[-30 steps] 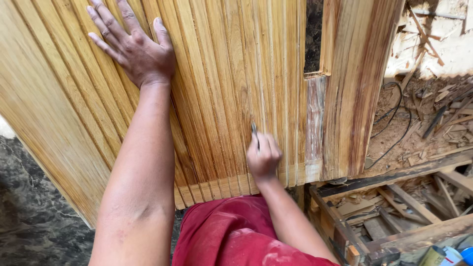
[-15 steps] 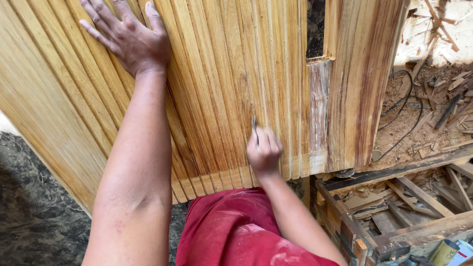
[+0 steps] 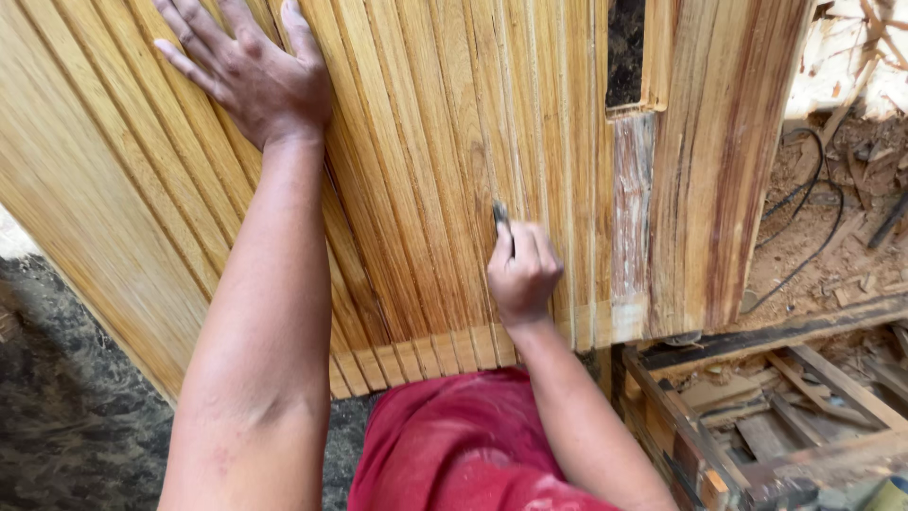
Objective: The person uses a metal scraper to remove material from the surface of a large wooden panel. They work methodically across the panel, scraping along the grain to clean or smooth the surface.
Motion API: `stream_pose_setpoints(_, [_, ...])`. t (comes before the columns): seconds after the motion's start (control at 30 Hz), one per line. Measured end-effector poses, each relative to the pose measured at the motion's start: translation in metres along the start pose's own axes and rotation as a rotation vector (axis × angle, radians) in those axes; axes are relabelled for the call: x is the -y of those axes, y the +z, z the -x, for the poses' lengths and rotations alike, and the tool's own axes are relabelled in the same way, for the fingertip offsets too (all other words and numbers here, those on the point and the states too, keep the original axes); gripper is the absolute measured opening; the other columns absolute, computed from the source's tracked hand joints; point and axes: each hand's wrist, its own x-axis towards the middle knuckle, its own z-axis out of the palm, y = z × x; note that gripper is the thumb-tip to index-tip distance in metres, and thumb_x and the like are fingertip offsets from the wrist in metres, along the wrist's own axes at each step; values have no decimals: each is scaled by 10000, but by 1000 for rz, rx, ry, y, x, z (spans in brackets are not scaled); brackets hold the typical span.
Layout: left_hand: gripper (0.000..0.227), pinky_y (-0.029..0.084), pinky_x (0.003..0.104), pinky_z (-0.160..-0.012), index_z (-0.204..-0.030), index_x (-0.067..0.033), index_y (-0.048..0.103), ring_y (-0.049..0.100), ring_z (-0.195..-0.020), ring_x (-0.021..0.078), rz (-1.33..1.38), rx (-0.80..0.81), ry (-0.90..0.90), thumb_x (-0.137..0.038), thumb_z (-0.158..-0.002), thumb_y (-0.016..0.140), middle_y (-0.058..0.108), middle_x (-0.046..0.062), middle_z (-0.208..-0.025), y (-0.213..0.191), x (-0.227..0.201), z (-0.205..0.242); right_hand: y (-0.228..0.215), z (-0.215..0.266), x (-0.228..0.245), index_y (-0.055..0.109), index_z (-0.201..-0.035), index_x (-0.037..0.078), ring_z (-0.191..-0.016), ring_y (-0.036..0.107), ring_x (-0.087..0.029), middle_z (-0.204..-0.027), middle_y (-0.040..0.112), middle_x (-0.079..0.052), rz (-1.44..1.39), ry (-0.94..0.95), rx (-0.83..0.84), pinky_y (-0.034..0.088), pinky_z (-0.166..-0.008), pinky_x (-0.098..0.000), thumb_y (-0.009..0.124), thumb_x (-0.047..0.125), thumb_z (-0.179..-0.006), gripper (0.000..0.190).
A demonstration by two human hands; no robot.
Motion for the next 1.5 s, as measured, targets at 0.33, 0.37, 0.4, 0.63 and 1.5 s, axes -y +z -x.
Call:
stream_pose_setpoints(0.33, [729,25,574,-1324,-1676,-106,268,58,-1610,356,-2,38,-10,-550,-1109,385,109,221,-1725,0,0,0,-23,-9,21,695,-922,-23,-777,610,-307,-833,649,-138,-83,32,10,497,-691,-430,757,-21,-882,74])
stream_pose_setpoints(0.37, [739,28,579,-1318,-1675,-108,265,63,-1610,345,11,11,-10,-548,-1095,398,101,218,-1725,-1,-4,-5,-19,-11,20,692,-920,-23,-778,610,-309,-832,646,-140,-87,36,0,500,-694,-432,761,-15,-875,83])
stream_pose_setpoints(0.4, [750,30,584,-1312,-1675,-111,262,69,-1611,334,24,-15,-9,-546,-1082,410,93,215,-1725,-2,-8,-10,-12,-14,19,689,-919,-23,-779,610,-312,-831,642,-142,-91,39,-11,502,-696,-434,766,-8,-869,93])
stream_pose_setpoints(0.63, [743,30,585,-1315,-1694,-145,223,60,-1620,341,-27,22,-17,-548,-1096,401,79,201,-1733,2,-1,-3,-12,10,11,729,-1001,-44,-767,652,-275,-854,657,-143,-91,82,-44,535,-681,-388,747,-13,-900,107])
stream_pose_setpoints(1.5, [753,42,590,-1304,-1688,-159,200,76,-1618,361,-3,11,1,-549,-1084,424,72,208,-1728,-1,-2,-4,11,-44,1,717,-981,-40,-681,693,-225,-852,685,-148,-130,-31,-5,550,-535,-327,698,-34,-928,57])
